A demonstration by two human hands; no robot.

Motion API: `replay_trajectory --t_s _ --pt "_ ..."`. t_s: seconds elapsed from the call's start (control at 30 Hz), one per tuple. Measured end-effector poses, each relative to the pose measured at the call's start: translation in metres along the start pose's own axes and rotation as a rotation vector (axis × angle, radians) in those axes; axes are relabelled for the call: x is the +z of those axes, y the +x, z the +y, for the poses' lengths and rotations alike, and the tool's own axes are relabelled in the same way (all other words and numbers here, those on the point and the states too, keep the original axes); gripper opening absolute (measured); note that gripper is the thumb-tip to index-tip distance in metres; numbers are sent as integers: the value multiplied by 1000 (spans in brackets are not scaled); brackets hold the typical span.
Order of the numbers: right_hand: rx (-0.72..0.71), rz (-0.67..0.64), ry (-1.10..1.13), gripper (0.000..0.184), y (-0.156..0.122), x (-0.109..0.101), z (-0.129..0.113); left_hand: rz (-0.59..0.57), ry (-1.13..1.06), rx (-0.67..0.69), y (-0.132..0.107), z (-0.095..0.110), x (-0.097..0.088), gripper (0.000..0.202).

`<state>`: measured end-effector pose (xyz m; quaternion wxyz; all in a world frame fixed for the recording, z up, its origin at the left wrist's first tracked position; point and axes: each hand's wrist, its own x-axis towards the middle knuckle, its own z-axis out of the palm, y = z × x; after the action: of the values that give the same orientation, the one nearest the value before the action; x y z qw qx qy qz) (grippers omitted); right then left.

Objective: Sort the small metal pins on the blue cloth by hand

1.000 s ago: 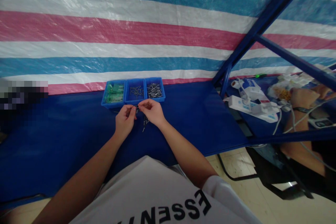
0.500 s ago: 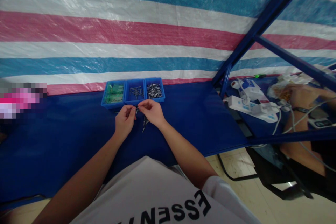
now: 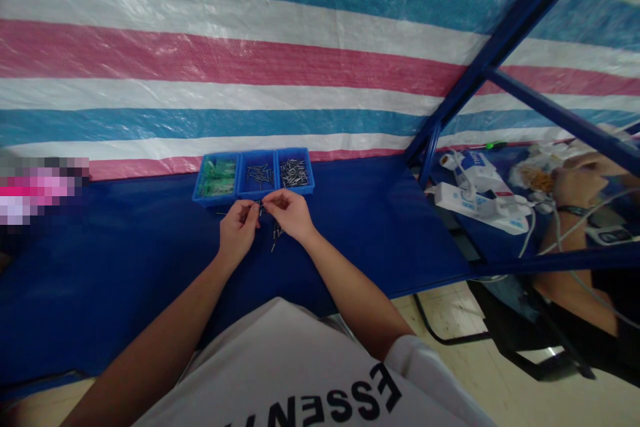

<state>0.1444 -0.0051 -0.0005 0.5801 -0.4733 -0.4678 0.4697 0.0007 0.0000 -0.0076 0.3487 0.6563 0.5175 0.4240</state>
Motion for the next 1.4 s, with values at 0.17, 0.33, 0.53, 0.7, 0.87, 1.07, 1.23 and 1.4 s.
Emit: replay_trajectory --t_s 0.17,0.33,0.53,0.7,0.87,1.07,1.23,1.4 --pt "-11 -6 5 17 0 0 -1 5 2 -3 0 -1 0 24" --pt "-20 -6 8 16 0 1 0 -4 -2 -7 1 -1 -1 24" --pt "-31 -11 -2 16 0 0 2 6 7 -9 0 0 0 24" --pt "-37 -8 -7 16 0 0 2 1 3 -4 0 0 0 25" --pt "-36 -13 -7 15 0 0 1 1 5 -8 1 -2 1 24" --pt "-36 -14 -1 15 0 0 -1 3 5 -12 1 -3 1 24" --pt "-31 -9 0 16 0 1 0 2 -10 -14 1 -2 1 24" --pt "-33 -13 -1 18 1 0 1 5 6 0 1 -2 1 24"
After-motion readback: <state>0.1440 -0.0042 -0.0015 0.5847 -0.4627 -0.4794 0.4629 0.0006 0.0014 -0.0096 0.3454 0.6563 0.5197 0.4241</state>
